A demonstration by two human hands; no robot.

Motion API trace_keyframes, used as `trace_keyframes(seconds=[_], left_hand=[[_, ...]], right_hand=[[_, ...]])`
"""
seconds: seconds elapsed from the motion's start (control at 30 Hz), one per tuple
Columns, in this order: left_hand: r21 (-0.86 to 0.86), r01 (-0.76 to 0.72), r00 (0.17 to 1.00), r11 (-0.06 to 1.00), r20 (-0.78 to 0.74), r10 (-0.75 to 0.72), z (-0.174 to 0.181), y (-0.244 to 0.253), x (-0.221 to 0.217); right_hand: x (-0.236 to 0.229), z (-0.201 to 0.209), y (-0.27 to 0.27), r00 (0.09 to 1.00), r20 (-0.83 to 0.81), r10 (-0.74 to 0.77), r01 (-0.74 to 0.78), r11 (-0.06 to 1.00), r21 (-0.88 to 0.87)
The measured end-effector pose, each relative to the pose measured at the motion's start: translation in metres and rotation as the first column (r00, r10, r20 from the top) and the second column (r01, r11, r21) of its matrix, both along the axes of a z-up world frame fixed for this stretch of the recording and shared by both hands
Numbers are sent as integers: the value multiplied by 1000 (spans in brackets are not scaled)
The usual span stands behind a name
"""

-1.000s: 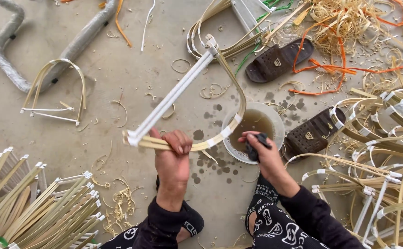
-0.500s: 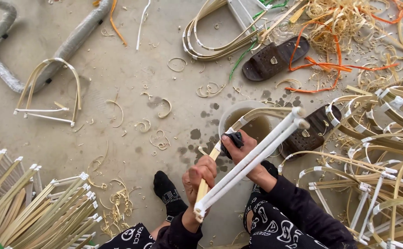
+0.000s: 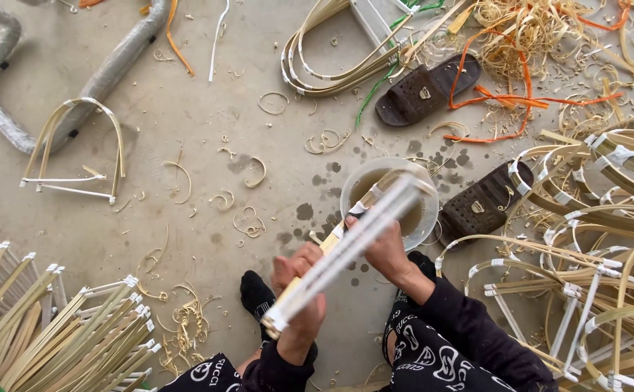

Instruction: Wiping down shaped bamboo strips and frames with a wet cloth to clean them.

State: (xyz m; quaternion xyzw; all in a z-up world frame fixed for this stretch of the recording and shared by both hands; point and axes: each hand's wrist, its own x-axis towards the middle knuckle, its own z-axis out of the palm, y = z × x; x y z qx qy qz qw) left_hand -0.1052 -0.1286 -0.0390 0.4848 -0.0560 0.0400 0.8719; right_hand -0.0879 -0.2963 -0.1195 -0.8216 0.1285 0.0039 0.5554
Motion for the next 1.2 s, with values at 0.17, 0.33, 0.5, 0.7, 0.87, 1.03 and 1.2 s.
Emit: trace_keyframes(seconds=[0.17,0.33,0.5,0.7,0.87,1.03,1.2], left_hand=[[-14,-43,999,999,7,43,5,14,11],[76,-57,996,995,77,52,19,3,11],[294,-6,954,956,287,-83,27,0,1],[71,-28,987,997,162,16,12,12,8],[60,-108,988,992,115,100,24,18,16],[183,-45,962,982,272,-7,6,5,-4],[100,40,998,994,-44,-35,3,10,-14]], right_hand=[[2,17,-8,995,-49,86,-58,907,417],[-2,33,16,937,-348,33,288,492,822],[-8,-33,19,970,-176,170,-22,777,629],[2,8,-5,893,-293,341,-147,837,527],[6,63,0,952,-283,114,100,761,641],[-1,10,21,992,-66,-105,124,810,573],[-8,1,13,938,305,167,-136,983,-120]])
